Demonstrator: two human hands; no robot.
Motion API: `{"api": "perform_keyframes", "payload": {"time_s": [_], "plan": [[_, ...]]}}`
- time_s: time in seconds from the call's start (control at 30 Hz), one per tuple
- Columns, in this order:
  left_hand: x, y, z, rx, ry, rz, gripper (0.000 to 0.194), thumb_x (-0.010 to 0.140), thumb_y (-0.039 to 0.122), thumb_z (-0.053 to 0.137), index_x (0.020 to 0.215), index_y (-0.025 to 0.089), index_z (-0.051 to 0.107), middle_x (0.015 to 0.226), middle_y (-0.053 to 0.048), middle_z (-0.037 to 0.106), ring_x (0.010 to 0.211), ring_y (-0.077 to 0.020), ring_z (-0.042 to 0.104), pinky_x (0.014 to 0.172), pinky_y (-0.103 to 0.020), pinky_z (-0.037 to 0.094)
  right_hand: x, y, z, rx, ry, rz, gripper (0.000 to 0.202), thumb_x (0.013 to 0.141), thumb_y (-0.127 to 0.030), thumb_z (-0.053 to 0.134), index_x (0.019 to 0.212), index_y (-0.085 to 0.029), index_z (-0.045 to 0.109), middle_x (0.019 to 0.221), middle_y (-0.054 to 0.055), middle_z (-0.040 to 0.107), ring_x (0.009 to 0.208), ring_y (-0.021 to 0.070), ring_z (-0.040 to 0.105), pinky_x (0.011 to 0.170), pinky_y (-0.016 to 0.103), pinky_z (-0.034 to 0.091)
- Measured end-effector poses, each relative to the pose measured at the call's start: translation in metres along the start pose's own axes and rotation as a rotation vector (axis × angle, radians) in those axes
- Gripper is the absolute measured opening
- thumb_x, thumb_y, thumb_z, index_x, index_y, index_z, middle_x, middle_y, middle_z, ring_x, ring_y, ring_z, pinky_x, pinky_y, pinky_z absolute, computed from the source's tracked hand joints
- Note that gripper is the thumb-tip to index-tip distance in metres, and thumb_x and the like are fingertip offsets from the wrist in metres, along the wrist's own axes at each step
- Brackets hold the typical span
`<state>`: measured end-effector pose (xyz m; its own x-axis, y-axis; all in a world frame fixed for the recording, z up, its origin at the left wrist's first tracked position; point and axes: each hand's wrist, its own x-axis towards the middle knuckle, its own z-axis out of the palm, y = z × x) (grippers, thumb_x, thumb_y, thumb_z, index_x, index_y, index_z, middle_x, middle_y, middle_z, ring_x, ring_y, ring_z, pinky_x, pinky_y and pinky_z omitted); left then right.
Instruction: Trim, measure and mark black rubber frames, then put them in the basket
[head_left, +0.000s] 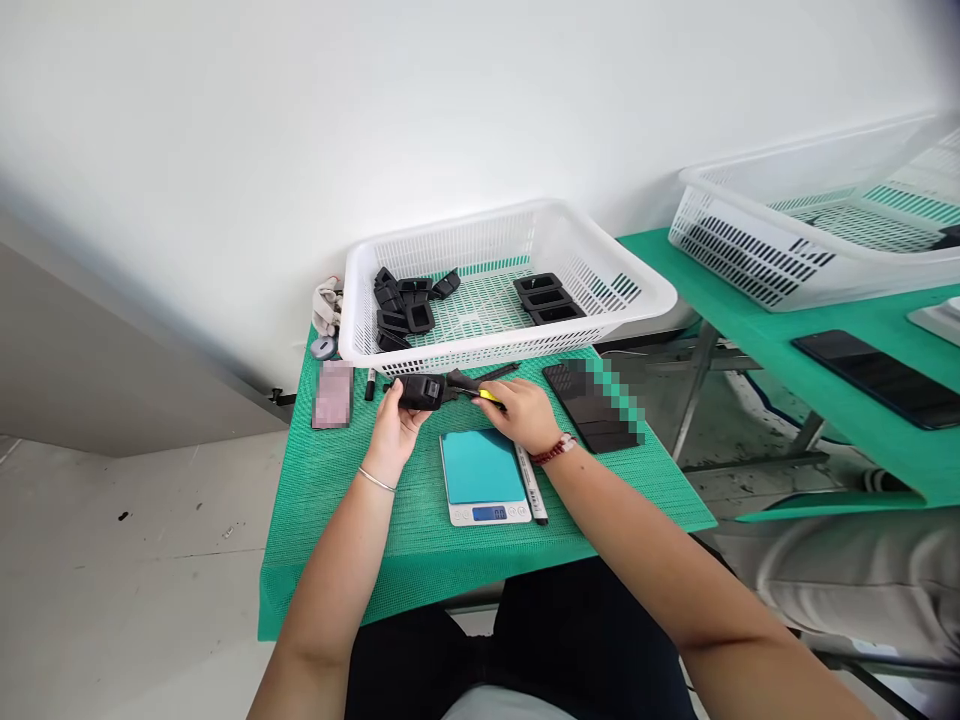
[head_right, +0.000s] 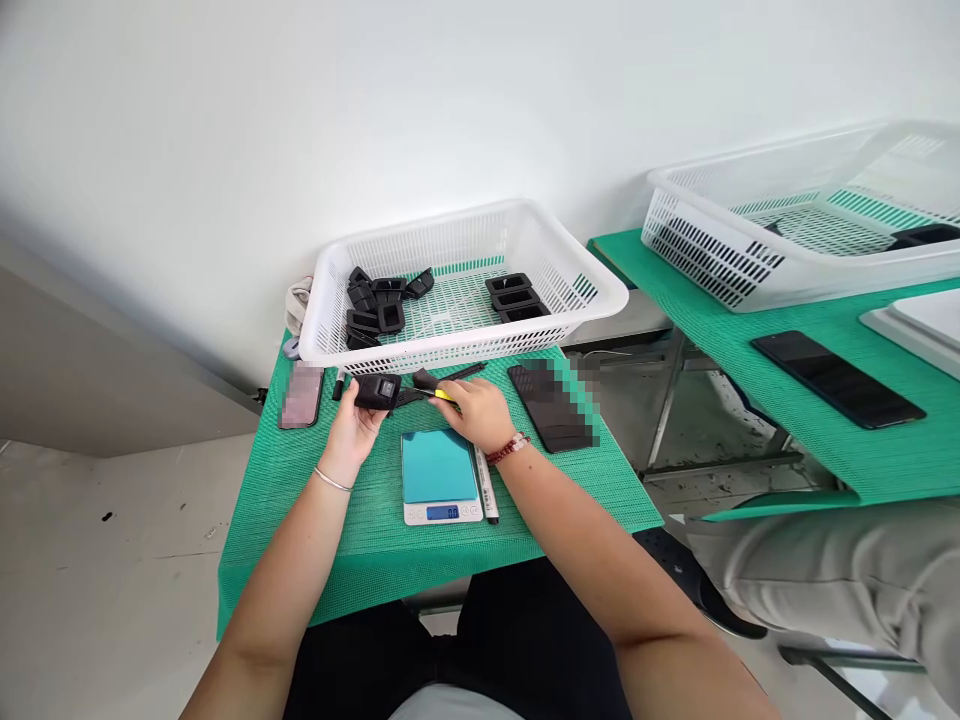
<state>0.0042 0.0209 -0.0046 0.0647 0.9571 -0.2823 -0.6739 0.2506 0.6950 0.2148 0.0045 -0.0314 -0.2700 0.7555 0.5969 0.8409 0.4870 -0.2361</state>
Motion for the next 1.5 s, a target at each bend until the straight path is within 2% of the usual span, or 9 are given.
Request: {"api": "perform_keyframes", "payload": {"time_s": [0.1, 0.33, 0.53, 0.77, 0.9, 1.07, 1.27, 1.4, 1.5], "plan": [[0.0001, 0.0001, 0.0009, -0.007, 0.0, 0.001, 0.018, 0.085, 0.029, 0.059, 0.092, 0.014, 0.063, 0.089, -0.006, 0.072, 0.076, -0.0143, 0.069, 0.063, -0.021, 0.058, 0.0001, -0.0008, -0.0006, 0.016, -0.041, -0.057, 0.028, 0.092, -0.039, 0.047, 0.09, -0.017, 0.064, 0.071, 0.004, 0.067, 0.057, 0.0143, 0.051, 0.059, 0.029, 0.032], [-0.0021, 0.001, 0.0008, -0.004, 0.024, -0.018, 0.019, 0.084, 0.031, 0.06, 0.096, 0.016, 0.063, 0.087, -0.006, 0.072, 0.074, -0.0139, 0.069, 0.059, -0.018, 0.057, 0.0037, -0.0024, -0.0013, -0.032, 0.01, 0.114, 0.031, 0.093, -0.041, 0.044, 0.09, -0.018, 0.065, 0.07, 0.005, 0.067, 0.057, 0.0157, 0.052, 0.056, 0.029, 0.03], [-0.0018, 0.0015, 0.0011, 0.013, 0.007, -0.031, 0.018, 0.085, 0.03, 0.059, 0.092, 0.015, 0.064, 0.085, -0.005, 0.072, 0.071, -0.0134, 0.069, 0.061, -0.02, 0.057, 0.0018, -0.0012, -0.0037, 0.029, -0.029, 0.011, 0.031, 0.093, -0.041, 0.044, 0.089, -0.018, 0.064, 0.07, 0.004, 0.068, 0.059, 0.0156, 0.054, 0.059, 0.028, 0.033], [-0.0019, 0.0022, 0.0009, -0.041, 0.051, 0.014, 0.017, 0.082, 0.03, 0.062, 0.092, 0.017, 0.065, 0.091, -0.004, 0.071, 0.083, -0.0141, 0.068, 0.075, -0.023, 0.055, 0.0035, -0.0028, -0.0034, 0.012, 0.018, 0.066, 0.03, 0.092, -0.04, 0.046, 0.088, -0.018, 0.065, 0.068, 0.004, 0.067, 0.056, 0.0156, 0.053, 0.056, 0.028, 0.032], [-0.0007, 0.0015, 0.0005, -0.039, 0.052, 0.006, 0.017, 0.082, 0.03, 0.062, 0.091, 0.016, 0.065, 0.088, -0.004, 0.071, 0.078, -0.0137, 0.068, 0.072, -0.023, 0.054, 0.0023, -0.0026, -0.0058, 0.062, -0.034, -0.042, 0.029, 0.091, -0.04, 0.048, 0.085, -0.018, 0.065, 0.068, 0.004, 0.067, 0.056, 0.0142, 0.052, 0.059, 0.028, 0.033], [0.0001, 0.0009, -0.0011, -0.037, 0.046, 0.017, 0.018, 0.081, 0.03, 0.064, 0.09, 0.016, 0.066, 0.086, -0.003, 0.071, 0.078, -0.0135, 0.068, 0.072, -0.024, 0.053, 0.0026, -0.0032, -0.0053, 0.028, 0.005, 0.012, 0.029, 0.091, -0.039, 0.047, 0.084, -0.018, 0.065, 0.064, 0.003, 0.066, 0.054, 0.0139, 0.051, 0.057, 0.028, 0.031], [0.0022, 0.0, -0.0042, -0.005, 0.027, 0.009, 0.021, 0.077, 0.032, 0.068, 0.091, 0.016, 0.067, 0.088, -0.004, 0.071, 0.081, -0.0153, 0.067, 0.075, -0.026, 0.052, 0.0019, -0.002, -0.0067, 0.075, -0.019, -0.089, 0.028, 0.089, -0.04, 0.05, 0.082, -0.017, 0.065, 0.068, 0.003, 0.068, 0.054, 0.0137, 0.052, 0.057, 0.028, 0.033], [0.0043, 0.0001, -0.0066, 0.017, 0.034, 0.021, 0.022, 0.076, 0.033, 0.069, 0.091, 0.017, 0.067, 0.089, -0.004, 0.071, 0.081, -0.0153, 0.066, 0.074, -0.027, 0.052, 0.0026, -0.0019, -0.007, 0.051, 0.006, -0.039, 0.028, 0.09, -0.038, 0.049, 0.081, -0.017, 0.065, 0.063, 0.003, 0.066, 0.052, 0.0134, 0.05, 0.057, 0.028, 0.032], [0.0051, -0.0003, -0.0078, 0.049, 0.035, 0.029, 0.024, 0.074, 0.034, 0.07, 0.091, 0.016, 0.067, 0.088, -0.004, 0.07, 0.081, -0.016, 0.066, 0.074, -0.027, 0.052, 0.0029, -0.0025, -0.0072, 0.067, 0.002, -0.071, 0.028, 0.089, -0.039, 0.049, 0.081, -0.017, 0.065, 0.063, 0.003, 0.066, 0.052, 0.0132, 0.05, 0.056, 0.027, 0.032]]}}
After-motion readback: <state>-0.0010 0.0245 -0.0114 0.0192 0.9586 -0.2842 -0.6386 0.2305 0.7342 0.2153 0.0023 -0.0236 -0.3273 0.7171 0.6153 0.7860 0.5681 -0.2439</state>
